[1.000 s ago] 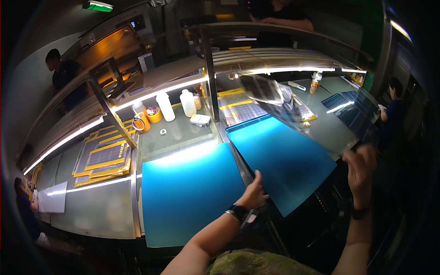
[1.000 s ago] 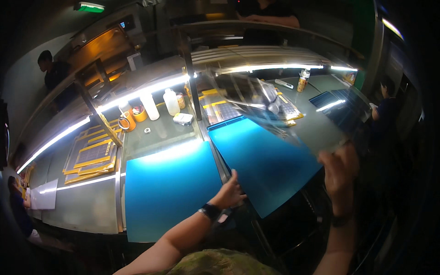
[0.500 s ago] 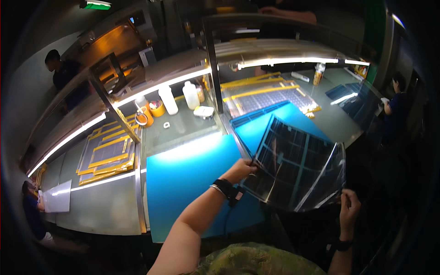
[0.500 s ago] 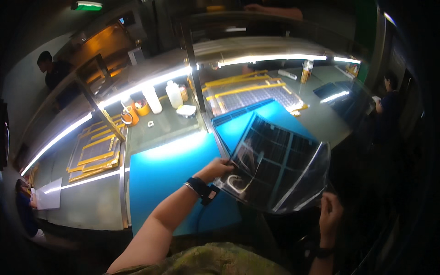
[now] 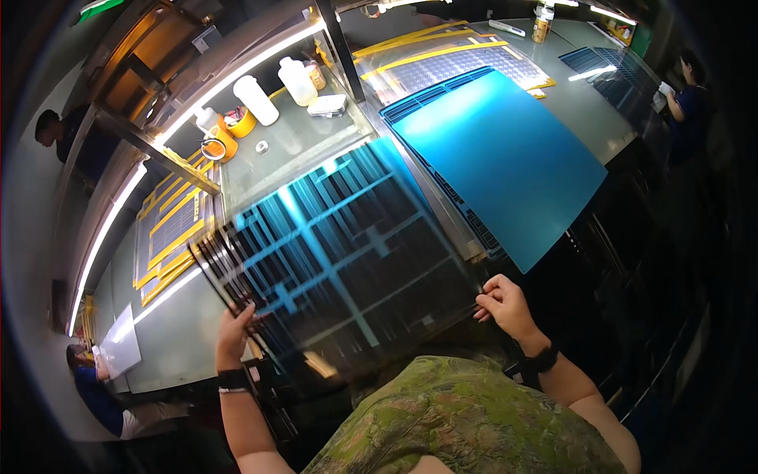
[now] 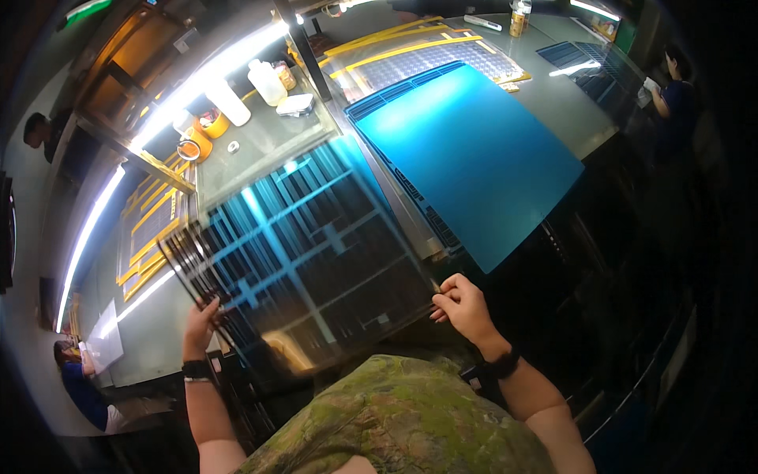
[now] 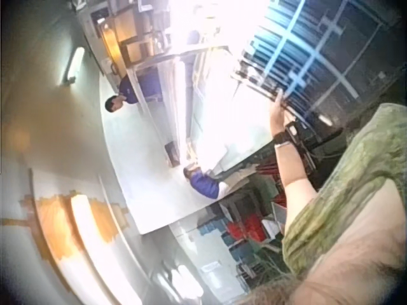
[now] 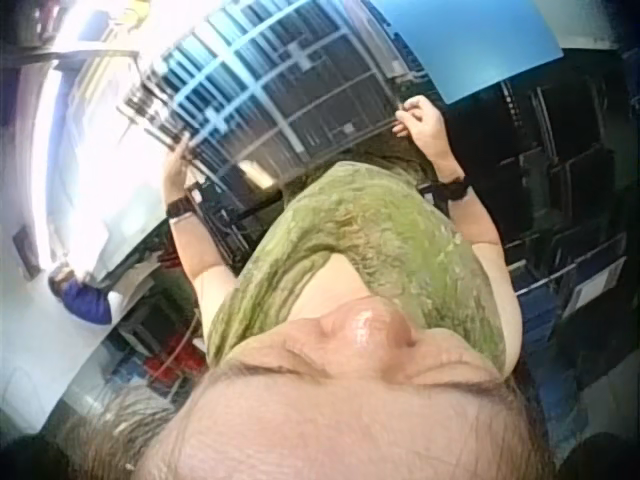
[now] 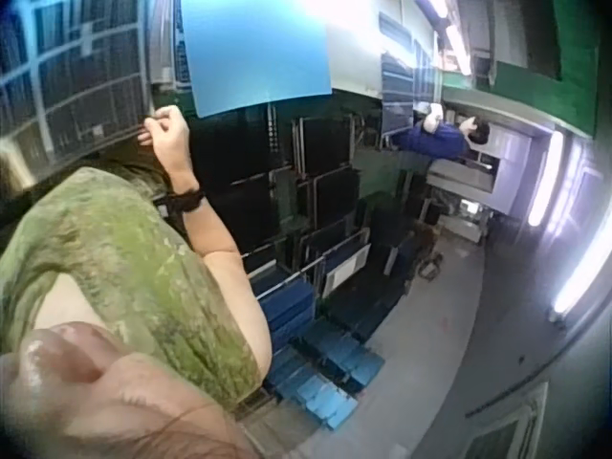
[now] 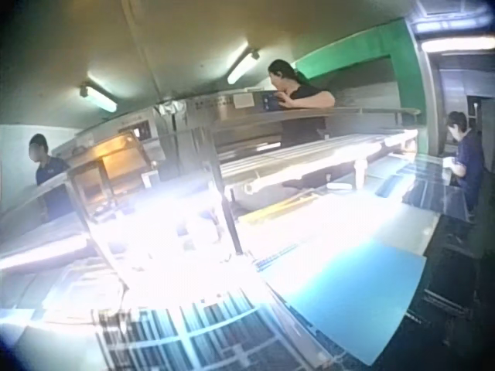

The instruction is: Inspecting and sorting solar panel cells or semi-conductive sheets at a fabrication workstation.

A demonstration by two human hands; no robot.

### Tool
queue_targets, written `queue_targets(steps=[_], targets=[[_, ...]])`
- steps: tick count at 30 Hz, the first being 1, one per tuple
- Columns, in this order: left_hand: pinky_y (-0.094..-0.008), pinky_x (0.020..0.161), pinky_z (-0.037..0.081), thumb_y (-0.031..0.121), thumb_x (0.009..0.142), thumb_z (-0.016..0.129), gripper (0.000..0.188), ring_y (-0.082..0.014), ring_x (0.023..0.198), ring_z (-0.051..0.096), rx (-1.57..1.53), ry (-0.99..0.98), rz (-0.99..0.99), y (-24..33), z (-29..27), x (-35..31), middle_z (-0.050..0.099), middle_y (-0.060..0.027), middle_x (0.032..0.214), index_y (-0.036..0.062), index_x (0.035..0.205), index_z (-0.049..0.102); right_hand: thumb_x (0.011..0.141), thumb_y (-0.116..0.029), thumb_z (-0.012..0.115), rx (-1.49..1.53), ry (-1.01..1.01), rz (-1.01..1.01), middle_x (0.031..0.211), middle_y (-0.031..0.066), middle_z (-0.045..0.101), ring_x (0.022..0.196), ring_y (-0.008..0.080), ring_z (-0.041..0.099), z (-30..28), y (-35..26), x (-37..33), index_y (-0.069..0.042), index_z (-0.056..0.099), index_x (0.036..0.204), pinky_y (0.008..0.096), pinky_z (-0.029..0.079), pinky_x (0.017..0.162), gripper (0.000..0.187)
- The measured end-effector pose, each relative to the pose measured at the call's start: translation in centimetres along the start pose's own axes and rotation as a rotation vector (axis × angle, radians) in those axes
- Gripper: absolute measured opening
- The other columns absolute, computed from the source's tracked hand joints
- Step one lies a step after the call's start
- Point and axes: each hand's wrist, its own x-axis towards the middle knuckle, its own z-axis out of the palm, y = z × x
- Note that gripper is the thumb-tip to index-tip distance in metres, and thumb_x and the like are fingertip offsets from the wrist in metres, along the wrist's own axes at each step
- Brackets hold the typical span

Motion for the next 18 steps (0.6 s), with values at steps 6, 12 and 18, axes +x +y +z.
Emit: queue_targets(steps=[6,12,18], targets=[[-0.0218,0.063,0.045,0.013,0.087,0.064,0.010,-0.0060,0.067,0.057,0.129,0.091,0.235,-0.1,0.0,4.5,0.066,0.0017,0.081,0.0042,0.092,0.068,0.086,-0.003,0.057,-0.170,0.037,0.006,0.066,0.0063,0.061,0.054,0.0088,0.059,1.9,0.9,-1.4,-0.002,0.051,0.081,0.0224,0.045,0.047,0.009],[-0.0223,0.068,0.047,0.011,0.089,0.062,0.012,-0.0072,0.073,0.061,0.117,0.037,0.366,3.5,1.0,5.7,0.069,-0.0016,0.087,0.0054,0.098,0.068,0.082,-0.005,0.062,-0.505,0.193,-0.188,0.063,0.0088,0.056,0.053,0.0169,0.054,2.5,1.8,-0.8,0.000,0.051,0.076,0.0299,0.042,0.051,0.013],[-0.0231,0.070,0.047,0.013,0.090,0.061,0.015,-0.0080,0.075,0.062,0.117,0.028,0.385,3.8,1.7,5.8,0.069,-0.0030,0.089,0.0046,0.100,0.068,0.080,-0.007,0.065,-0.634,0.251,-0.436,0.064,0.0111,0.053,0.056,0.0226,0.053,2.0,3.1,-0.4,-0.001,0.050,0.075,0.0329,0.041,0.054,0.016]])
